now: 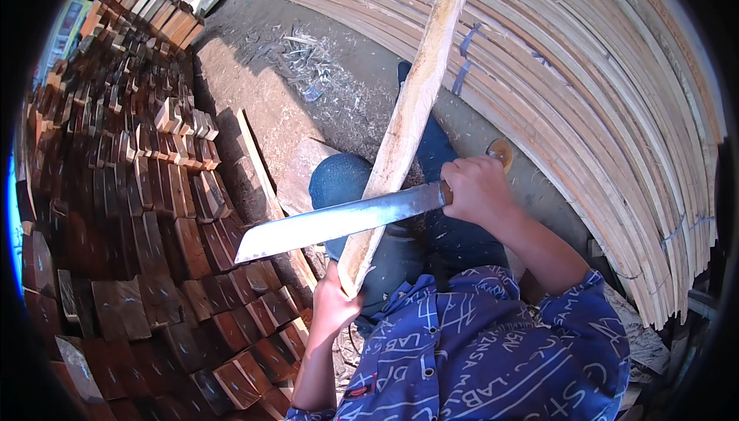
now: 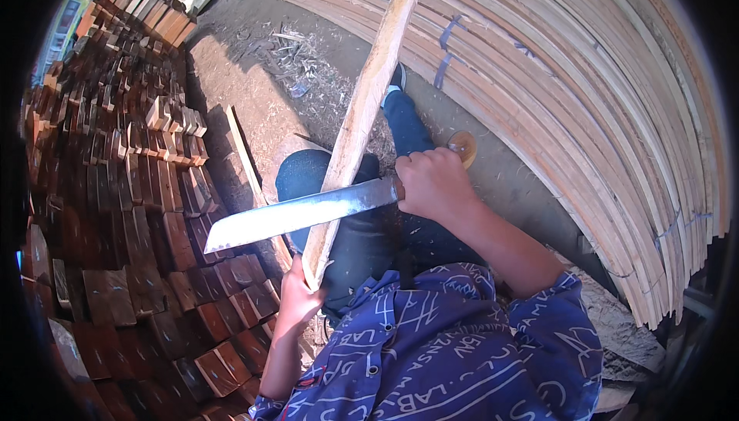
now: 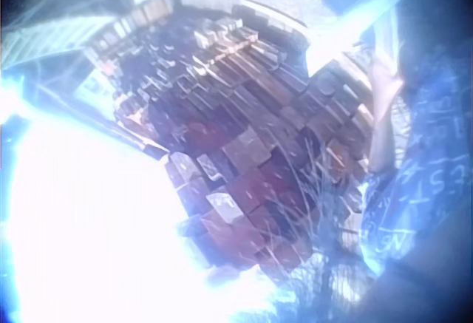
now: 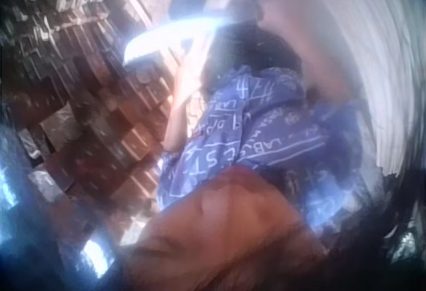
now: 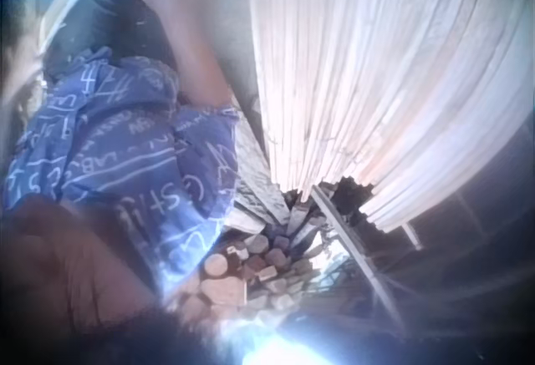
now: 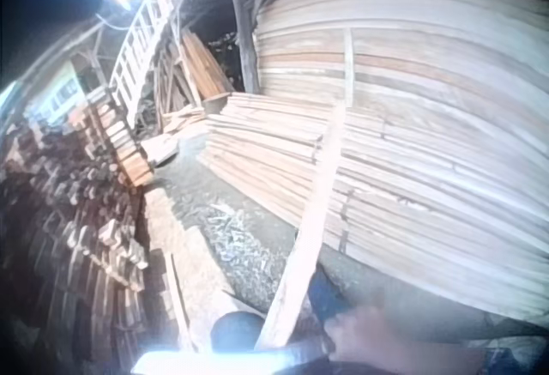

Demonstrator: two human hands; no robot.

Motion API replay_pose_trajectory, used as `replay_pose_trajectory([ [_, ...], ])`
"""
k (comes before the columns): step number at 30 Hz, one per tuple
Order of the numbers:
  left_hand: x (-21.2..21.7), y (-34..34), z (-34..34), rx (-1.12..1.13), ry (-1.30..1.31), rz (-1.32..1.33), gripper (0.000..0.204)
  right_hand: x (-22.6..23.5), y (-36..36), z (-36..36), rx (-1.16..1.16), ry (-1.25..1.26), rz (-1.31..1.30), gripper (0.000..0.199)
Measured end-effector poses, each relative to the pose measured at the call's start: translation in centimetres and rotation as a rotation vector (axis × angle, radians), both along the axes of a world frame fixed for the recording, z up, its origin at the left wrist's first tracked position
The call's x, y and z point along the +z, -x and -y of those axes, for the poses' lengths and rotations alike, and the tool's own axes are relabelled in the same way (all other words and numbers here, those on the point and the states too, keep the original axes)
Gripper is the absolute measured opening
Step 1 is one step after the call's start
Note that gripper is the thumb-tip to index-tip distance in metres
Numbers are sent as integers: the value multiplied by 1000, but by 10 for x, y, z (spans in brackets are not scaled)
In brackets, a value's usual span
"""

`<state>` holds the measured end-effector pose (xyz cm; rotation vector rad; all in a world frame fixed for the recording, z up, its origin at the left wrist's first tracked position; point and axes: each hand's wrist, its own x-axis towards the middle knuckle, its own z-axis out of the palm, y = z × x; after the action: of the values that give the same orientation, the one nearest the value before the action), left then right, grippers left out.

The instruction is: The person uses a large curved blade to shave and smooth a long, thin piece of wood held between their knees. They repeatedly draw the blade along the wood's length to remove thin shavings, refining its shape.

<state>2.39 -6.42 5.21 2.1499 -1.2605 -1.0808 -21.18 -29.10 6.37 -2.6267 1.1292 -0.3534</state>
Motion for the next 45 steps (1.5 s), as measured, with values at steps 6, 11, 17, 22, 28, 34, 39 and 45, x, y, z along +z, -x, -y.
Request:
replay_pose_trajectory([
  [6, -1, 4, -6, 61, -24, 55, 38, -10, 32, 16, -164, -15, -44, 27],
  [11, 6, 3, -3, 21, -33, 23, 37, -13, 34, 16, -195, 6, -24, 26],
  [17, -5, 3, -1, 26, -8, -6, 43, -6, 21, -3, -155, -167, -33, 22],
  [22, -4, 14, 1, 51, 36, 29, 49, -7, -29, -31, 84, -118, 75, 19],
  [28, 0, 6, -9, 98, -19, 26, 36, -19, 4, 13, -93, 34, 66, 19],
  [34, -1, 0, -8, 128, -36, 8, 34, -8, 35, 39, -494, -161, -76, 18],
  [39, -7, 4, -12, 177, 17, 5, 38, -6, -14, 1, -228, -209, 59, 15],
  [45, -11, -4, -20, 177, -22, 73, 37, -11, -65, -8, 184, -62, 26, 27],
])
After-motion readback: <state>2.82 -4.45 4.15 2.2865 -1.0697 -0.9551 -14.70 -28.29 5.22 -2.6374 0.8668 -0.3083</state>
